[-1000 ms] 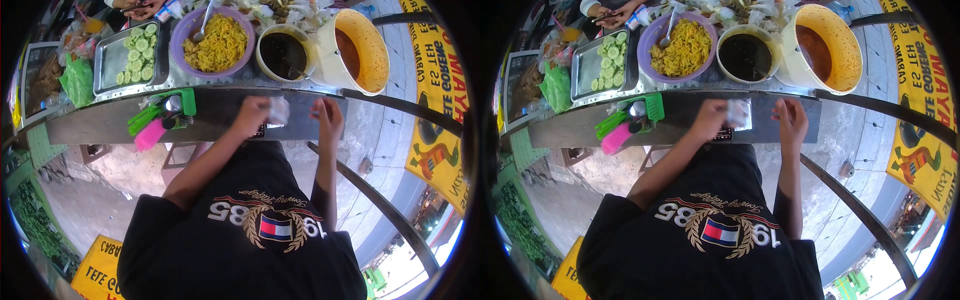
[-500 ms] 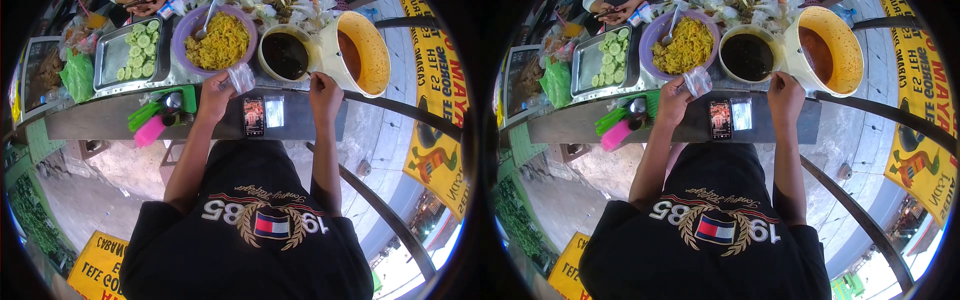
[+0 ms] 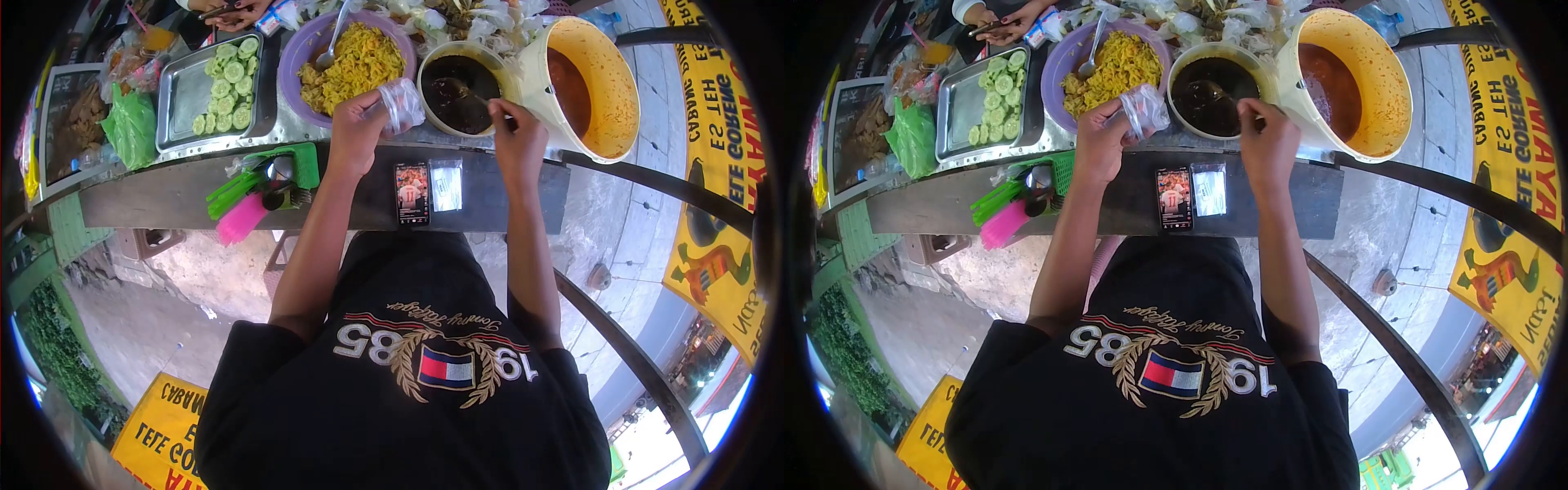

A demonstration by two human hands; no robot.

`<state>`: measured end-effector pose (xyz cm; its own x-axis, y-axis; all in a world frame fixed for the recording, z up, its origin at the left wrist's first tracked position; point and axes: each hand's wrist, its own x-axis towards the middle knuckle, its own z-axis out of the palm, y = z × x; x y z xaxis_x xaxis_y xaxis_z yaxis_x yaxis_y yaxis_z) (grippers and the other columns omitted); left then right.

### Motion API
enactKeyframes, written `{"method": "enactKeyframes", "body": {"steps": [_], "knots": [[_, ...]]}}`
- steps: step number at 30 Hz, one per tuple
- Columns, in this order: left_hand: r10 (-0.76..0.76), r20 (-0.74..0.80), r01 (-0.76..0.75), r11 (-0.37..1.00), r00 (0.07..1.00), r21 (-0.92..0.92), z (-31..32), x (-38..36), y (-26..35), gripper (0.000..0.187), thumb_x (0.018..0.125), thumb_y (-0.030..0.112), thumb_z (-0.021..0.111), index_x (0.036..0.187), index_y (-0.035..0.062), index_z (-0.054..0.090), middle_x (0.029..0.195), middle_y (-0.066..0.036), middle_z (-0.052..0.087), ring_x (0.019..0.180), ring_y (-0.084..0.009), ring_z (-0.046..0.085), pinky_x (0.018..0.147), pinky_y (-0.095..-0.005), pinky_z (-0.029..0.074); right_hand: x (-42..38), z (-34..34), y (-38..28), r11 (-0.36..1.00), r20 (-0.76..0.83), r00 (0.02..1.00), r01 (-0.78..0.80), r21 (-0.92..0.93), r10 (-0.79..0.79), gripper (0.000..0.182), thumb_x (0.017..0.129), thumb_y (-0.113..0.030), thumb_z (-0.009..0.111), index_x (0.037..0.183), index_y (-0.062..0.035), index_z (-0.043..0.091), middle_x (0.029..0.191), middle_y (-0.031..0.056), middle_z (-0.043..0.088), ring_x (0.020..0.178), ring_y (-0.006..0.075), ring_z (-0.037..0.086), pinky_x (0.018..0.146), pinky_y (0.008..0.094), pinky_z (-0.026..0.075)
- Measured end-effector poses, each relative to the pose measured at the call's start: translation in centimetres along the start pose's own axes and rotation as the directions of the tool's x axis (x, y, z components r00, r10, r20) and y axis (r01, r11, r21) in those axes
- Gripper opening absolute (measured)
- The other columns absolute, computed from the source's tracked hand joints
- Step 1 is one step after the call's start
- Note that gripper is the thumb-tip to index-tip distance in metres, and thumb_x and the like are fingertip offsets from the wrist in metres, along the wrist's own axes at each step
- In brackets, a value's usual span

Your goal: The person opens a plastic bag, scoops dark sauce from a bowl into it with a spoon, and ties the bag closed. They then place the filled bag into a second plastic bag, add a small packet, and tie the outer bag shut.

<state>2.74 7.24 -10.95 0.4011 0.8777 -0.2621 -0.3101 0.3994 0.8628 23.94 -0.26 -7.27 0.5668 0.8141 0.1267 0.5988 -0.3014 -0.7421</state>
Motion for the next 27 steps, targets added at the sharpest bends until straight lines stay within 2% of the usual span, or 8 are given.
{"method": "enactKeyframes", "body": {"steps": [2, 5, 8, 11, 14, 20, 23, 27], "knots": [[-0.002, 0.007, 0.002, 1.000, 1.000, -0.006, 0.3, 0.5, 0.0, 0.028, 0.089, 0.001, 0.059, 0.116, -0.0055, 0.064, 0.094, -0.008, 0.069, 0.075, -0.0116, 0.065, 0.064, -0.0242, 0.053, 0.1, 0.5, 0.8, 0.997, 0.080, 0.994, 0.070, -0.027, -0.068, 0.011, 0.084, -0.009, 0.069, 0.090, -0.0005, 0.072, 0.074, 0.0157, 0.068, 0.058, 0.0229, 0.063, 0.060, 0.0317, 0.048], [-0.008, -0.004, 0.008, 1.000, 1.000, -0.006, 0.6, 0.7, 0.0, 0.026, 0.090, 0.001, 0.059, 0.115, -0.0049, 0.065, 0.094, -0.009, 0.069, 0.075, -0.0120, 0.065, 0.067, -0.0246, 0.054, 0.3, 0.3, -0.3, 1.000, 0.026, 1.000, 0.003, -0.002, -0.003, 0.011, 0.083, -0.008, 0.069, 0.089, -0.0001, 0.072, 0.075, 0.0162, 0.068, 0.059, 0.0236, 0.064, 0.061, 0.0319, 0.049], [0.063, -0.027, -0.060, 0.994, 0.998, 0.094, 1.4, 1.0, 0.3, 0.025, 0.090, 0.002, 0.060, 0.113, -0.0044, 0.066, 0.094, -0.008, 0.069, 0.074, -0.0121, 0.066, 0.068, -0.0252, 0.055, 0.0, 1.2, 0.9, 0.996, 0.065, 0.994, 0.090, -0.004, -0.089, 0.011, 0.083, -0.009, 0.069, 0.090, -0.0005, 0.072, 0.075, 0.0160, 0.068, 0.060, 0.0239, 0.065, 0.062, 0.0315, 0.049], [0.072, -0.027, -0.072, 0.997, 0.997, 0.032, 1.4, 1.7, -0.1, 0.022, 0.093, 0.003, 0.058, 0.113, -0.0030, 0.066, 0.091, -0.007, 0.069, 0.073, -0.0106, 0.065, 0.061, -0.0248, 0.054, -0.3, 0.3, 0.9, 1.000, 0.041, 0.999, 0.003, -0.006, -0.002, 0.014, 0.085, -0.011, 0.068, 0.091, 0.0008, 0.072, 0.073, 0.0152, 0.068, 0.060, 0.0227, 0.065, 0.061, 0.0310, 0.048], [0.040, -0.036, -0.038, 0.998, 0.999, 0.042, 1.2, 2.0, 0.0, 0.022, 0.092, 0.001, 0.057, 0.112, -0.0041, 0.066, 0.091, -0.007, 0.069, 0.074, -0.0110, 0.065, 0.059, -0.0251, 0.054, -0.6, -1.6, -0.2, 0.985, 0.047, 0.984, -0.173, 0.012, 0.172, 0.018, 0.087, -0.013, 0.067, 0.091, 0.0030, 0.071, 0.071, 0.0135, 0.069, 0.058, 0.0181, 0.063, 0.060, 0.0294, 0.047], [0.023, -0.008, -0.022, 0.993, 1.000, 0.119, 1.9, 3.0, -0.1, 0.026, 0.090, -0.001, 0.058, 0.114, -0.0055, 0.066, 0.093, -0.009, 0.070, 0.072, -0.0121, 0.066, 0.062, -0.0264, 0.056, -0.5, -3.7, -0.8, 0.933, 0.033, 0.953, -0.301, 0.195, 0.300, 0.022, 0.088, -0.016, 0.067, 0.094, 0.0047, 0.071, 0.069, 0.0104, 0.068, 0.056, 0.0106, 0.058, 0.058, 0.0260, 0.045], [0.063, 0.004, -0.063, 0.996, 0.998, 0.066, 2.6, 3.3, 0.6, 0.025, 0.086, -0.002, 0.062, 0.110, -0.0045, 0.068, 0.090, -0.009, 0.070, 0.071, -0.0125, 0.066, 0.061, -0.0246, 0.056, -0.2, -3.6, -0.9, 0.960, 0.019, 0.968, -0.251, 0.122, 0.251, 0.020, 0.086, -0.016, 0.069, 0.094, 0.0028, 0.072, 0.069, 0.0121, 0.068, 0.055, 0.0128, 0.058, 0.058, 0.0275, 0.045], [0.026, 0.007, -0.026, 0.997, 1.000, 0.079, 2.8, 3.3, 1.1, 0.026, 0.088, -0.002, 0.059, 0.113, -0.0042, 0.067, 0.091, -0.010, 0.070, 0.071, -0.0136, 0.067, 0.061, -0.0253, 0.056, -0.4, -1.5, -0.2, 0.997, 0.042, 0.996, -0.080, 0.012, 0.079, 0.017, 0.085, -0.014, 0.069, 0.093, 0.0006, 0.073, 0.071, 0.0154, 0.068, 0.055, 0.0183, 0.061, 0.058, 0.0303, 0.047]]}}
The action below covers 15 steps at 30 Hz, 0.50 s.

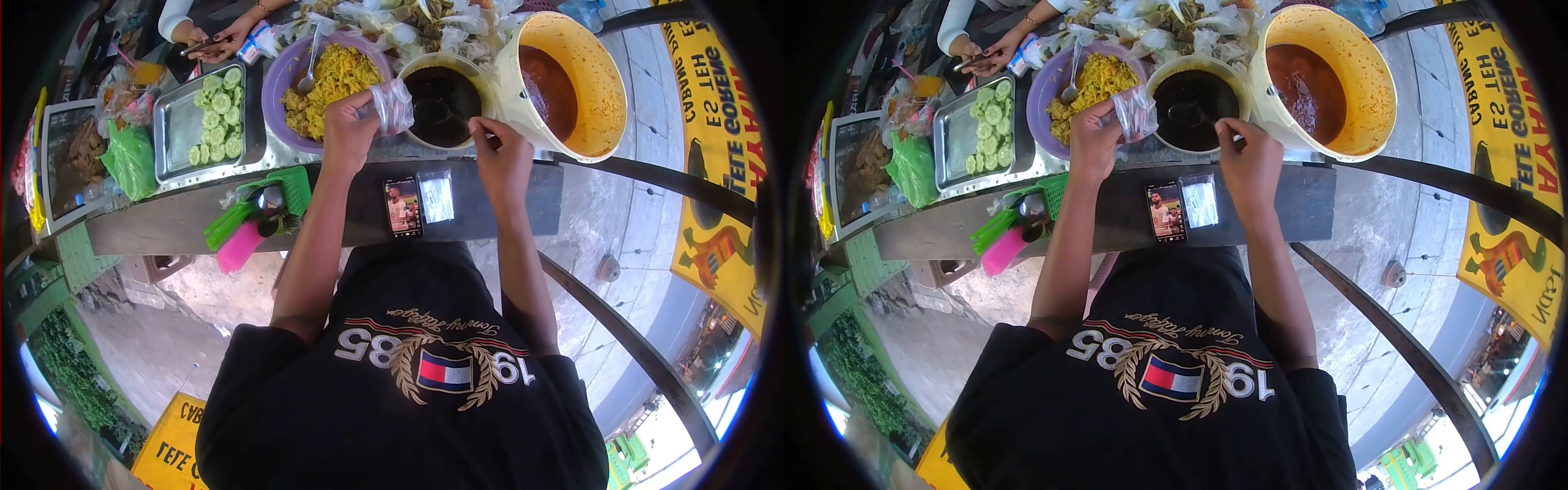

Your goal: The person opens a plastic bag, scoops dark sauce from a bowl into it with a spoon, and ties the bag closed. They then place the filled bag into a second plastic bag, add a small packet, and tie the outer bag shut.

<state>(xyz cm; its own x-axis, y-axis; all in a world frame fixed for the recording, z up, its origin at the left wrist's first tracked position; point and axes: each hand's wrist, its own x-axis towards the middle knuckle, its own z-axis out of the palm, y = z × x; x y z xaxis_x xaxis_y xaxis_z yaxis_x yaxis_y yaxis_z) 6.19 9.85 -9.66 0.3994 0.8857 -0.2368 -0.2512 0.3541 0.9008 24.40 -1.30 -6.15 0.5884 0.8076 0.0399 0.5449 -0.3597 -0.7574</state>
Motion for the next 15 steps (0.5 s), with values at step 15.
{"method": "enactKeyframes", "body": {"steps": [15], "knots": [[-0.011, 0.174, -0.031, 0.970, 0.985, 0.239, 1.0, 1.7, -1.8, 0.028, 0.084, -0.005, 0.063, 0.111, -0.0087, 0.066, 0.090, -0.011, 0.071, 0.074, -0.0157, 0.068, 0.063, -0.0262, 0.057, 0.3, -5.6, -3.9, 0.983, 0.018, 0.988, -0.151, 0.100, 0.150, 0.019, 0.087, -0.015, 0.070, 0.090, 0.0030, 0.072, 0.062, 0.0017, 0.061, 0.053, 0.0032, 0.043, 0.050, 0.0223, 0.034]]}}
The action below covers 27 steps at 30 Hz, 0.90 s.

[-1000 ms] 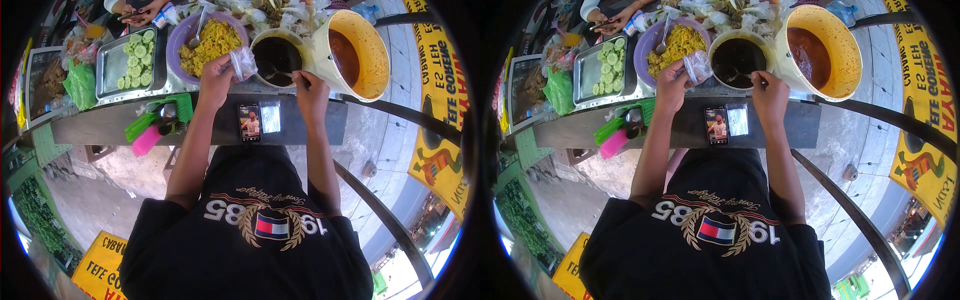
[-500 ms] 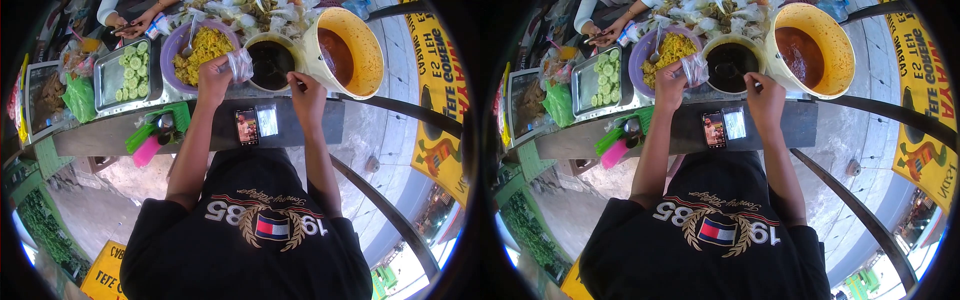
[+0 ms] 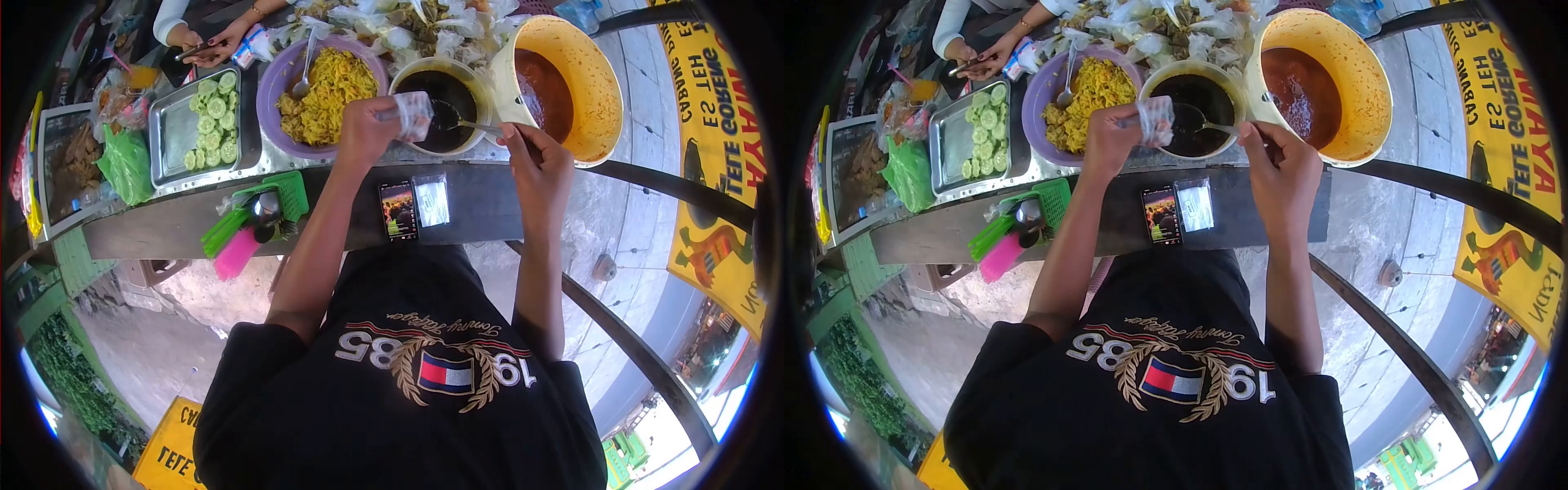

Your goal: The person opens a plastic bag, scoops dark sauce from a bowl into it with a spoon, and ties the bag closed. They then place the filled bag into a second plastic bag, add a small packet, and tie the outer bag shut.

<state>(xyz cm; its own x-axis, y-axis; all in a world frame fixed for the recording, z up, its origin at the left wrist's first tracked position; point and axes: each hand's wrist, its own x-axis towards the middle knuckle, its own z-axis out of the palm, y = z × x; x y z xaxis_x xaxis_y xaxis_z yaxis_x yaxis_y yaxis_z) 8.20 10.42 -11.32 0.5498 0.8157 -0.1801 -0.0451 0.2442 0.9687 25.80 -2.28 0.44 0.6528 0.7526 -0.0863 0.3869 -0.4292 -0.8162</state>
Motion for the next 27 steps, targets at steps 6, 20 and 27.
{"method": "enactKeyframes", "body": {"steps": [6, 20, 27], "knots": [[-0.002, 0.010, 0.004, 0.977, 1.000, -0.212, 1.8, 1.6, 0.4, 0.035, 0.079, -0.004, 0.070, 0.113, -0.0085, 0.065, 0.094, -0.011, 0.071, 0.076, -0.0143, 0.068, 0.067, -0.0254, 0.057, -0.8, 0.7, -3.5, 0.947, -0.060, 0.945, 0.321, -0.002, -0.321, 0.013, 0.084, -0.008, 0.073, 0.090, 0.0031, 0.071, 0.068, 0.0082, 0.065, 0.050, 0.0077, 0.049, 0.049, 0.0232, 0.039], [-0.040, 0.077, 0.067, 0.914, 0.996, -0.399, 2.9, 1.7, 1.6, 0.038, 0.073, -0.002, 0.077, 0.110, -0.0047, 0.067, 0.093, -0.011, 0.071, 0.080, -0.0166, 0.070, 0.068, -0.0258, 0.059, -1.6, 0.9, -4.4, 0.874, 0.100, 0.869, 0.475, 0.101, -0.484, 0.013, 0.083, -0.002, 0.071, 0.095, 0.0026, 0.070, 0.084, 0.0125, 0.069, 0.060, 0.0166, 0.066, 0.054, 0.0276, 0.052], [-0.017, 0.009, 0.019, 0.933, 1.000, -0.359, 3.6, 1.7, 1.6, 0.032, 0.077, 0.000, 0.075, 0.107, -0.0051, 0.068, 0.092, -0.011, 0.070, 0.077, -0.0146, 0.069, 0.066, -0.0242, 0.058, -1.4, -1.3, -3.3, 0.876, 0.087, 0.872, 0.480, 0.050, -0.482, 0.011, 0.084, 0.000, 0.069, 0.095, 0.0044, 0.070, 0.084, 0.0122, 0.069, 0.059, 0.0146, 0.066, 0.053, 0.0246, 0.051]]}}
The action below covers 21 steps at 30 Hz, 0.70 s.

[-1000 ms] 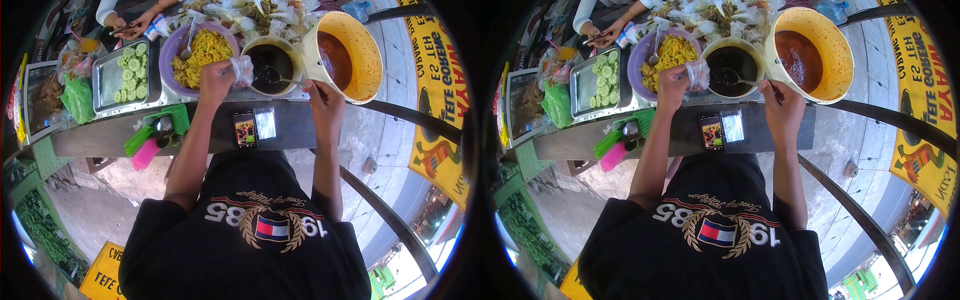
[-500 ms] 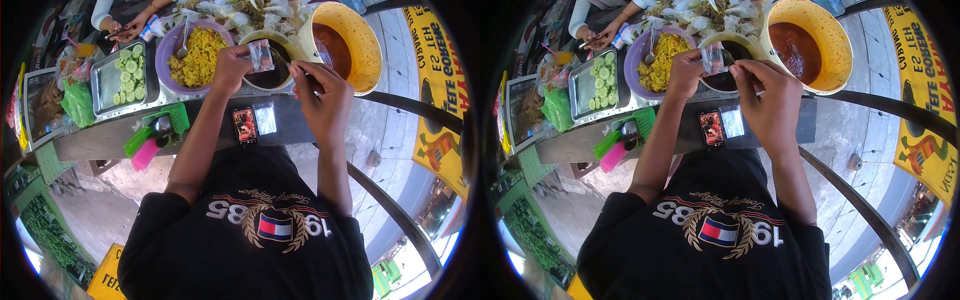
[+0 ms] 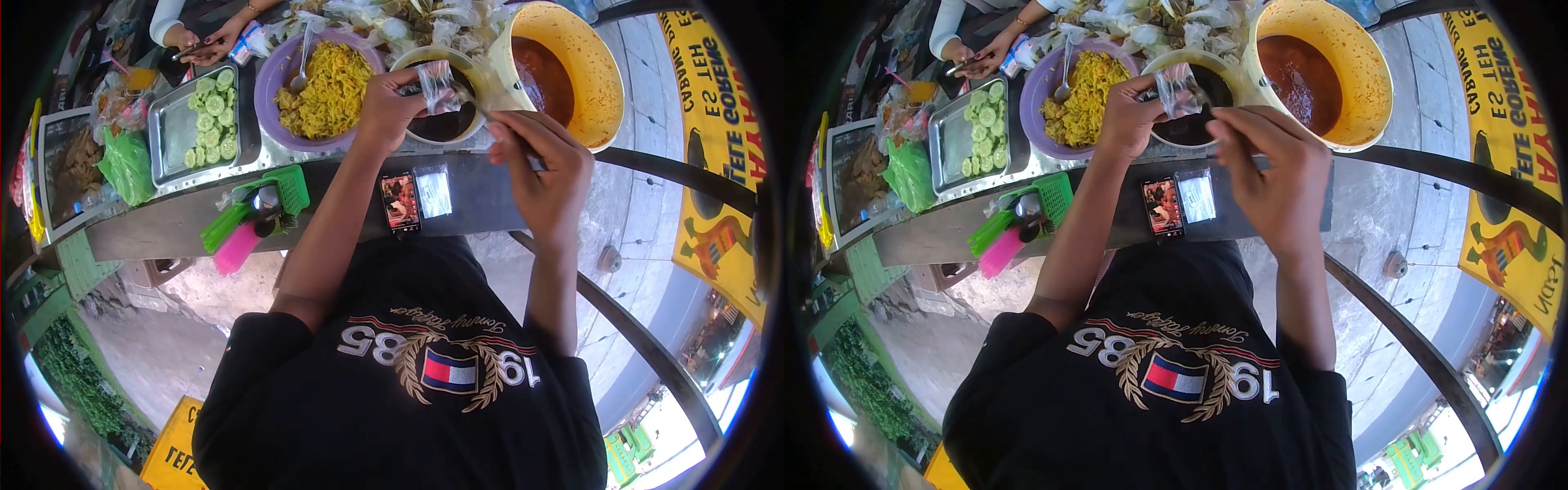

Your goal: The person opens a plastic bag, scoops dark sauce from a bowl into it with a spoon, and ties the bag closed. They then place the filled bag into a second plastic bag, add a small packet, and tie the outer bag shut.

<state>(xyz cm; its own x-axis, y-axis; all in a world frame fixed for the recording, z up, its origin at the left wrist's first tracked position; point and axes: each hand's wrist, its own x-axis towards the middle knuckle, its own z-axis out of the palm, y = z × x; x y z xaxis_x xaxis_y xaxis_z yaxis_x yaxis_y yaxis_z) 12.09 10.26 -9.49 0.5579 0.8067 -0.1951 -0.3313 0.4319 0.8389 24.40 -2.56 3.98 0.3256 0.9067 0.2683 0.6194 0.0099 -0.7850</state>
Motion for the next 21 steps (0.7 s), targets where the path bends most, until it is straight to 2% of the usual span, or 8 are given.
{"method": "enactKeyframes", "body": {"steps": [3, 4, 6, 8, 13, 16, 19, 21], "knots": [[0.051, -0.069, -0.050, 0.999, 0.996, 0.017, -0.1, 0.3, -0.5, 0.029, 0.081, -0.001, 0.072, 0.109, -0.0062, 0.067, 0.094, -0.013, 0.070, 0.079, -0.0161, 0.069, 0.067, -0.0247, 0.060, -0.7, -0.5, 1.5, 0.994, -0.142, 0.989, -0.043, -0.096, 0.029, 0.012, 0.085, -0.001, 0.070, 0.096, 0.0044, 0.071, 0.082, 0.0101, 0.070, 0.060, 0.0117, 0.066, 0.054, 0.0231, 0.051], [0.069, -0.087, -0.066, 0.997, 0.994, 0.034, -0.2, 0.4, -0.7, 0.029, 0.082, -0.001, 0.070, 0.110, -0.0065, 0.066, 0.096, -0.013, 0.070, 0.081, -0.0170, 0.069, 0.068, -0.0251, 0.061, -1.1, -0.3, 2.4, 0.993, -0.182, 0.976, -0.120, -0.011, 0.116, 0.013, 0.086, -0.002, 0.069, 0.098, 0.0046, 0.071, 0.082, 0.0095, 0.070, 0.060, 0.0111, 0.065, 0.055, 0.0230, 0.051], [0.025, -0.118, -0.036, 0.995, 0.993, -0.090, -0.4, 0.4, -0.6, 0.026, 0.082, -0.002, 0.069, 0.107, -0.0070, 0.066, 0.095, -0.013, 0.069, 0.076, -0.0149, 0.068, 0.066, -0.0234, 0.061, -2.2, 0.6, 4.7, 0.952, -0.243, 0.925, -0.256, 0.167, 0.292, 0.016, 0.088, -0.004, 0.069, 0.100, 0.0049, 0.071, 0.080, 0.0085, 0.070, 0.061, 0.0100, 0.065, 0.056, 0.0229, 0.052], [-0.035, -0.100, 0.005, 0.957, 0.994, -0.289, -0.6, 0.4, -0.5, 0.025, 0.082, -0.003, 0.068, 0.107, -0.0068, 0.066, 0.095, -0.013, 0.069, 0.073, -0.0137, 0.068, 0.064, -0.0213, 0.060, -3.7, 2.2, 7.1, 0.918, -0.259, 0.887, -0.330, 0.222, 0.382, 0.017, 0.089, -0.006, 0.068, 0.102, 0.0052, 0.071, 0.079, 0.0079, 0.070, 0.062, 0.0092, 0.065, 0.057, 0.0229, 0.052], [-0.180, 0.164, 0.238, 0.563, 0.970, -0.791, -1.6, 0.2, -1.0, 0.031, 0.084, -0.006, 0.064, 0.115, -0.0068, 0.060, 0.101, -0.017, 0.067, 0.084, -0.0188, 0.070, 0.064, -0.0219, 0.062, -4.7, 5.4, 9.6, 0.847, -0.262, 0.810, -0.463, 0.262, 0.524, 0.020, 0.088, -0.010, 0.069, 0.100, 0.0059, 0.071, 0.074, 0.0107, 0.070, 0.058, 0.0106, 0.065, 0.056, 0.0234, 0.051], [-0.158, 0.310, 0.344, 0.283, 0.938, -0.895, -1.4, -0.1, -1.3, 0.031, 0.085, -0.002, 0.065, 0.115, -0.0067, 0.058, 0.108, -0.021, 0.066, 0.091, -0.0239, 0.070, 0.069, -0.0275, 0.064, -3.7, 5.4, 8.5, 0.827, -0.177, 0.812, -0.561, 0.025, 0.556, 0.023, 0.088, -0.015, 0.070, 0.098, 0.0055, 0.071, 0.077, 0.0133, 0.069, 0.062, 0.0116, 0.066, 0.057, 0.0243, 0.050], [-0.123, 0.406, 0.417, 0.086, 0.906, -0.905, -1.2, -0.8, -1.1, 0.032, 0.085, -0.002, 0.065, 0.115, -0.0062, 0.058, 0.109, -0.021, 0.066, 0.091, -0.0247, 0.070, 0.068, -0.0276, 0.064, -3.7, 5.0, 9.5, 0.844, -0.190, 0.956, -0.288, -0.453, 0.225, 0.026, 0.088, -0.020, 0.070, 0.098, 0.0039, 0.071, 0.080, 0.0151, 0.068, 0.066, 0.0118, 0.066, 0.059, 0.0254, 0.049], [-0.065, 0.465, 0.466, 0.009, 0.883, -0.885, -1.1, -1.5, -0.8, 0.032, 0.085, -0.001, 0.065, 0.116, -0.0058, 0.058, 0.109, -0.022, 0.066, 0.092, -0.0253, 0.070, 0.067, -0.0288, 0.064, -3.2, 4.7, 7.1, 0.920, -0.159, 0.948, -0.307, -0.243, 0.275, 0.027, 0.088, -0.021, 0.070, 0.098, 0.0043, 0.070, 0.079, 0.0109, 0.067, 0.068, 0.0114, 0.063, 0.062, 0.0253, 0.048]]}}
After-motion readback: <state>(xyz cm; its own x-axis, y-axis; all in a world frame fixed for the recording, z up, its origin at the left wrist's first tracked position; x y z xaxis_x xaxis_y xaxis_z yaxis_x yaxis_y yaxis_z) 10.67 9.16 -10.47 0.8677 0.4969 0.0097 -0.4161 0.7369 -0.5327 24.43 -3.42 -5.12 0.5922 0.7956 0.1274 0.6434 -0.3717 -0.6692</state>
